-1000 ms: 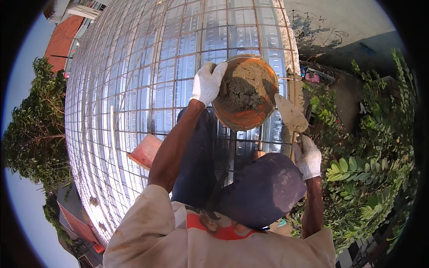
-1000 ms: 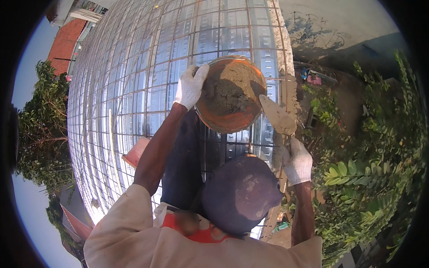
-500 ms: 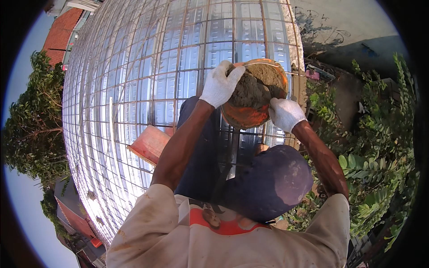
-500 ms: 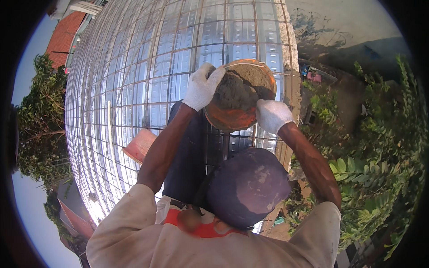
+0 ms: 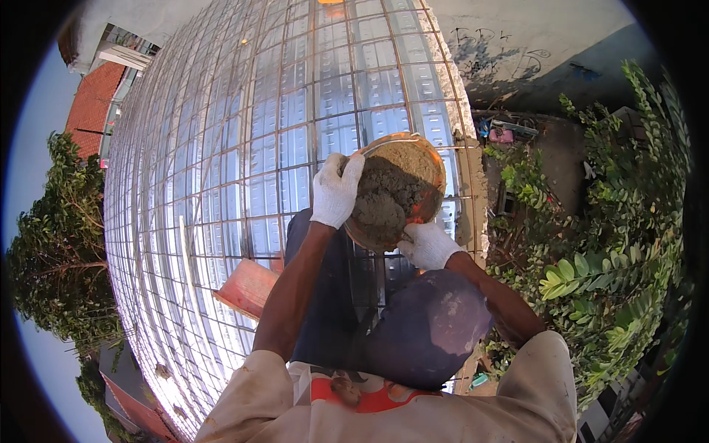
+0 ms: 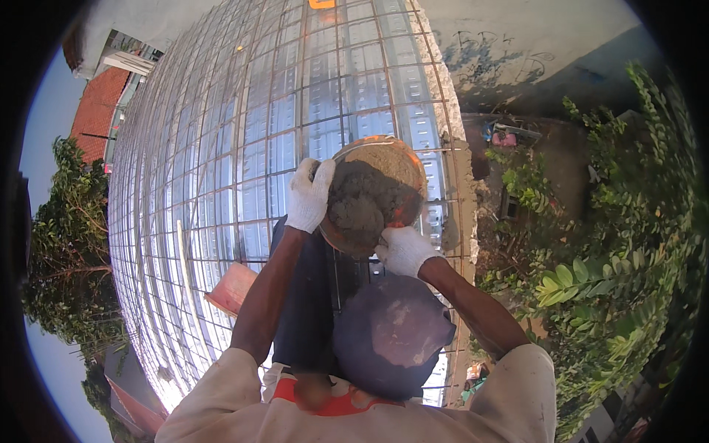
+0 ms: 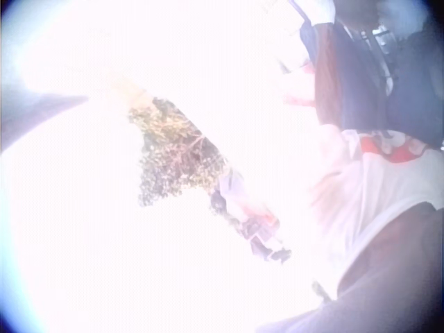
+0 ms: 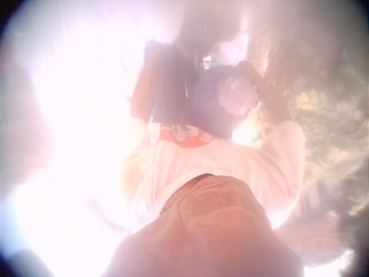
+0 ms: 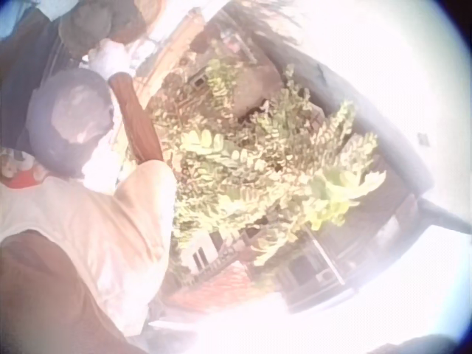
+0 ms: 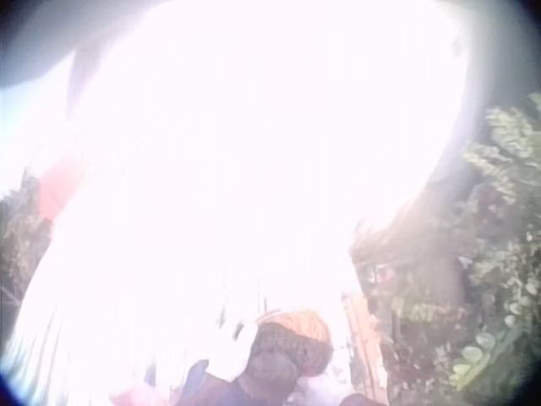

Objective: The person uses a trowel to scoop cement from a bucket and apply it to the edge of a roof structure made of wire mesh and metal sheets, smoothing the mortar into the gaps.

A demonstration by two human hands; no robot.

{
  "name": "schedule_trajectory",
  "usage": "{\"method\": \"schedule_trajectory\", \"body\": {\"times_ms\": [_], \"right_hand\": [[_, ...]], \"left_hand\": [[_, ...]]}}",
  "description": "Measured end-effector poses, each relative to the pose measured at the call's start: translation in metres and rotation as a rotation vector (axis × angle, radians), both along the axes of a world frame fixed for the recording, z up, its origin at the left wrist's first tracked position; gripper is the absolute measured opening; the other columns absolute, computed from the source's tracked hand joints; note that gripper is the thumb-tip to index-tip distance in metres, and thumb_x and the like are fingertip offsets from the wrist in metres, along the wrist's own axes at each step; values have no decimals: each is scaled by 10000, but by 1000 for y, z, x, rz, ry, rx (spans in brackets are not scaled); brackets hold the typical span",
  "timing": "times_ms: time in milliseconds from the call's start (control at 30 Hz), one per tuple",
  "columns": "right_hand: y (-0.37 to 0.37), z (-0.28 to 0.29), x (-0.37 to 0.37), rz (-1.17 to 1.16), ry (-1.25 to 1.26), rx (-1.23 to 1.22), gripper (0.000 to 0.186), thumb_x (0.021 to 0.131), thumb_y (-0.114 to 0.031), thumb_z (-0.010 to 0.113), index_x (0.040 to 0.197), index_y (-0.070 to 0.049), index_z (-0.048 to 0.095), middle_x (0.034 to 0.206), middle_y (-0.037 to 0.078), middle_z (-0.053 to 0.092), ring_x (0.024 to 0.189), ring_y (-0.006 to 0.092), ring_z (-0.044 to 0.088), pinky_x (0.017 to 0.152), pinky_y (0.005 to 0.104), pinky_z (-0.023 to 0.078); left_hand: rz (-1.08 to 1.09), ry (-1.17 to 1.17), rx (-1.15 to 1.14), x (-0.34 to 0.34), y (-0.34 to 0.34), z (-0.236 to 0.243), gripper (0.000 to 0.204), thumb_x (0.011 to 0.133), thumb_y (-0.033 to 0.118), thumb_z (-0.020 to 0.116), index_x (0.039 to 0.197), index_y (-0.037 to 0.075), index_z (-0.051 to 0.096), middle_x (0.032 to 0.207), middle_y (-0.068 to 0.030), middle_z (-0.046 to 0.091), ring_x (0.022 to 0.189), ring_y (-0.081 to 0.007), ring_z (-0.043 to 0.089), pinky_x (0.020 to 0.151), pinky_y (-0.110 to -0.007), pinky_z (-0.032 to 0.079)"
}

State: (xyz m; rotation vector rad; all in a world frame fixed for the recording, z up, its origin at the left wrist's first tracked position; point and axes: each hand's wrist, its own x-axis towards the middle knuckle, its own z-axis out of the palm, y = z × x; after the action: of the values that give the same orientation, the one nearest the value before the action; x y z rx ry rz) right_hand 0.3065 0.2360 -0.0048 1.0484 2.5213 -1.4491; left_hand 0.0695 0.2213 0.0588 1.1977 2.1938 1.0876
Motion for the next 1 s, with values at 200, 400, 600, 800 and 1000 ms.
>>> {"method": "schedule_trajectory", "body": {"times_ms": [200, 400, 600, 800, 1000], "right_hand": [[8, 28, 21, -123, 81, -233, 364, 952, -320, 667, 921, 43, 673, 856, 273, 699, 855, 437, 713, 784, 478, 557], [20, 46, 49, -345, 179, -378, 332, 953, -291, 676, 1007, 35, 703, 775, 197, 662, 727, 274, 667, 721, 427, 535], [51, 64, 89, -633, 320, -375, 192, 953, -172, 601, 976, 4, 676, 705, 40, 592, 647, 101, 541, 604, 312, 461], [115, 30, 78, -975, 303, -28, 182, 961, -174, 605, 932, 3, 634, 769, 108, 663, 665, 261, 603, 654, 387, 505], [219, -93, 52, -757, -446, 213, 488, 949, -425, 650, 1197, -8, 712, 1166, 302, 723, 1148, 475, 681, 990, 536, 551]], "left_hand": [[37, 24, -48, 8, 16, 10, 466, 1030, 397, 669, 976, -66, 661, 817, -221, 689, 774, -258, 679, 759, -421, 532], [59, 36, -32, -19, 23, -11, 535, 1033, 456, 638, 984, -76, 666, 814, -232, 647, 784, -276, 622, 783, -422, 519], [109, 56, -72, -20, 23, -6, 587, 1034, 496, 617, 1078, -86, 679, 888, -266, 678, 820, -312, 648, 799, -447, 518], [134, 77, -48, -23, 18, -6, 563, 1039, 476, 616, 1069, -83, 667, 890, -273, 661, 823, -359, 637, 802, -454, 510], [73, 24, -58, -16, 26, -16, 527, 1056, 454, 599, 1059, -70, 654, 881, -275, 648, 845, -431, 634, 808, -487, 499]]}}
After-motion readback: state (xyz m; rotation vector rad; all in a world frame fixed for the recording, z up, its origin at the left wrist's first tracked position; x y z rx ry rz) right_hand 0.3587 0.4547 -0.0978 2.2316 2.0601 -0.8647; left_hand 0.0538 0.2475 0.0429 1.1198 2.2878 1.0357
